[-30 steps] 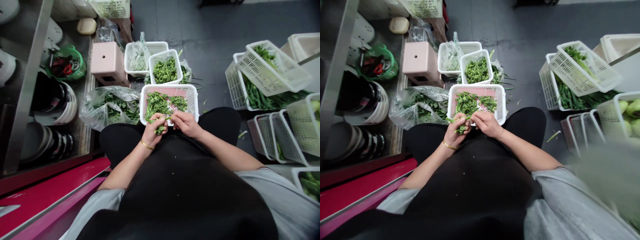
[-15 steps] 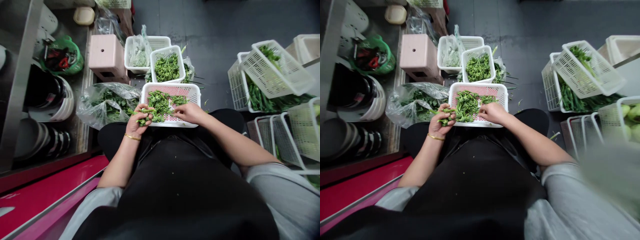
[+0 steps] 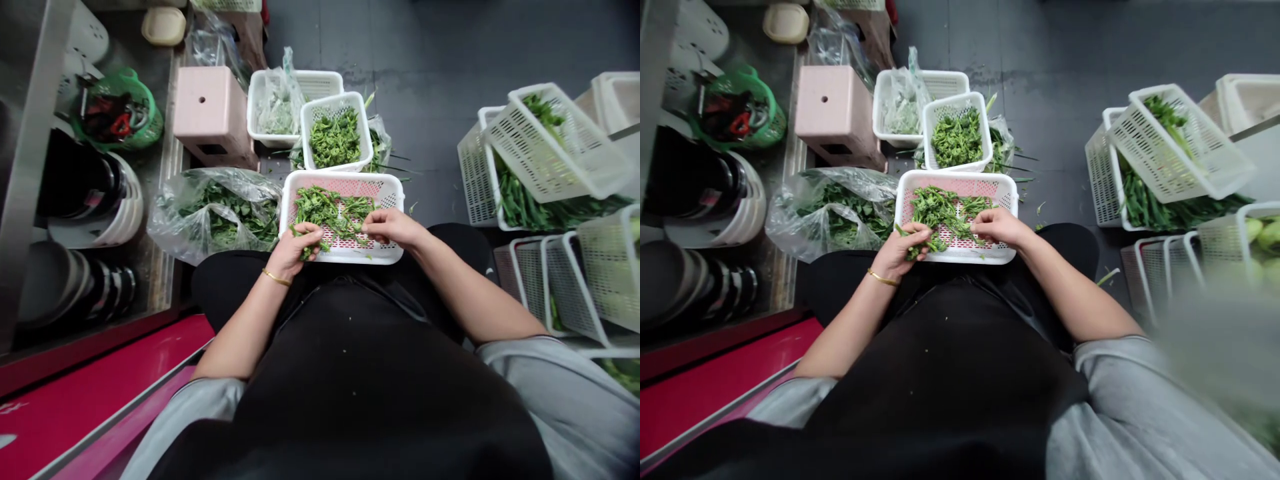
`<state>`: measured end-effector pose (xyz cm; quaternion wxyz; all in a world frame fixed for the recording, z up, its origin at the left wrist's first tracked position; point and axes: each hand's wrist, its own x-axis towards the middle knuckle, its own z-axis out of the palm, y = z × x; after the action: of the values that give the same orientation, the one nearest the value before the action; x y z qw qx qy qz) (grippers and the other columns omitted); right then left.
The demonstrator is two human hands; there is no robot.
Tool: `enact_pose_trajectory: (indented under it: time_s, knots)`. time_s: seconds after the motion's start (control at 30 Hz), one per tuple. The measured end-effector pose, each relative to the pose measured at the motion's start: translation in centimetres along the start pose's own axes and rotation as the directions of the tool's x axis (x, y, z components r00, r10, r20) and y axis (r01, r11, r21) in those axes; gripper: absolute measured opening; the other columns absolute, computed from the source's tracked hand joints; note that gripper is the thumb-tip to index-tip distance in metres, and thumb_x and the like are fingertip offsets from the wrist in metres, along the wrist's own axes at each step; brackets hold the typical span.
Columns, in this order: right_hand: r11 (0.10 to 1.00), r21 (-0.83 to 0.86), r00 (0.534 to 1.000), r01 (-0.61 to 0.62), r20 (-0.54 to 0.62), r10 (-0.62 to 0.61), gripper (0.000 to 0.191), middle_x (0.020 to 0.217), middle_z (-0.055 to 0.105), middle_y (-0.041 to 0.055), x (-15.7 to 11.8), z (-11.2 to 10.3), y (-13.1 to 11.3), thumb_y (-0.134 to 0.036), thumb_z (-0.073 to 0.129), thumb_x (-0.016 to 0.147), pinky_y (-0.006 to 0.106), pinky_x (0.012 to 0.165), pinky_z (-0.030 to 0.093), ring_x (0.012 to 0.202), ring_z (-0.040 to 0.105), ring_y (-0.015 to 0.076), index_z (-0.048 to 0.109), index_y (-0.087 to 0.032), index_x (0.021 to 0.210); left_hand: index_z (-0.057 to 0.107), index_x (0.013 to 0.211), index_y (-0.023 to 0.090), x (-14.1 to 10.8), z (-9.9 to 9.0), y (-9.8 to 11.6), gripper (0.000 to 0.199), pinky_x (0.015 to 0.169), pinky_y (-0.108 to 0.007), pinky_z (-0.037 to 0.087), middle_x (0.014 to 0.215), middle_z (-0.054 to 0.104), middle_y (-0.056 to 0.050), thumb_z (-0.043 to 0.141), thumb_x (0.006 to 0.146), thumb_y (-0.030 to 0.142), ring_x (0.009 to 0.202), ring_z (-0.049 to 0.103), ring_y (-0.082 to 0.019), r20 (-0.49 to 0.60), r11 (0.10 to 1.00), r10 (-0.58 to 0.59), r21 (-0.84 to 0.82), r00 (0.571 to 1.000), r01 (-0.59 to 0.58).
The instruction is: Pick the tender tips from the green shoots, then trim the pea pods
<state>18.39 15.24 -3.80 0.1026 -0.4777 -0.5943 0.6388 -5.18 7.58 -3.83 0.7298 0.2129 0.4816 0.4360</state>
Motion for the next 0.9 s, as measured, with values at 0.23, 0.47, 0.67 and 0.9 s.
enact_pose_trajectory:
  time_s: [0.23,0.47,0.67,0.9]
  knots:
    - [0.991,-0.026,0.989,0.135,0.058,-0.133,0.024,0.064,0.060,0.0019,-1.3,4.1,-1.1,-0.039,0.057,0.082,0.023,0.045,0.040,0.047,0.049,0.0099,0.056,-0.015,0.081,0.073,0.084,0.011,0.3,2.1,0.0,0.035,0.040,-0.019,0.033,0.059,0.057,-0.001,0.076,0.066,0.041,0.046,0.046,-0.006,0.081,0.956,0.117,0.262,0.990,-0.134]
    - [0.267,-0.790,0.764,0.551,0.350,-0.542,0.025,0.093,0.062,0.0122,-3.9,4.0,-5.4,-0.018,0.040,0.089,0.034,0.075,0.041,0.084,0.054,0.0207,0.061,-0.013,0.101,0.070,0.073,0.011,-1.8,1.7,0.7,0.033,0.040,-0.020,0.034,0.060,0.058,-0.003,0.077,0.065,0.042,0.044,0.046,-0.008,0.293,0.951,-0.078,0.309,0.953,-0.017]
    - [0.596,-0.742,0.928,0.307,0.096,-0.359,0.028,0.071,0.058,0.0053,-5.5,6.0,-4.7,-0.023,0.035,0.093,0.027,0.061,0.034,0.062,0.049,0.0138,0.058,-0.015,0.078,0.071,0.069,0.017,-4.3,3.0,0.4,0.016,0.057,-0.021,0.042,0.068,0.060,-0.003,0.076,0.067,0.032,0.065,0.053,-0.013,0.065,0.796,0.396,0.472,0.916,-0.378]
    - [0.647,-0.684,0.923,0.336,0.375,-0.084,0.016,0.066,0.066,0.0025,-8.9,1.1,-1.0,-0.028,0.070,0.073,0.028,0.050,0.033,0.055,0.053,0.0140,0.071,-0.022,0.088,0.057,0.064,0.015,-3.5,-1.4,2.7,0.032,0.041,-0.019,0.036,0.064,0.055,0.000,0.076,0.065,0.042,0.049,0.046,-0.007,-0.083,0.964,0.264,0.042,0.961,-0.261]
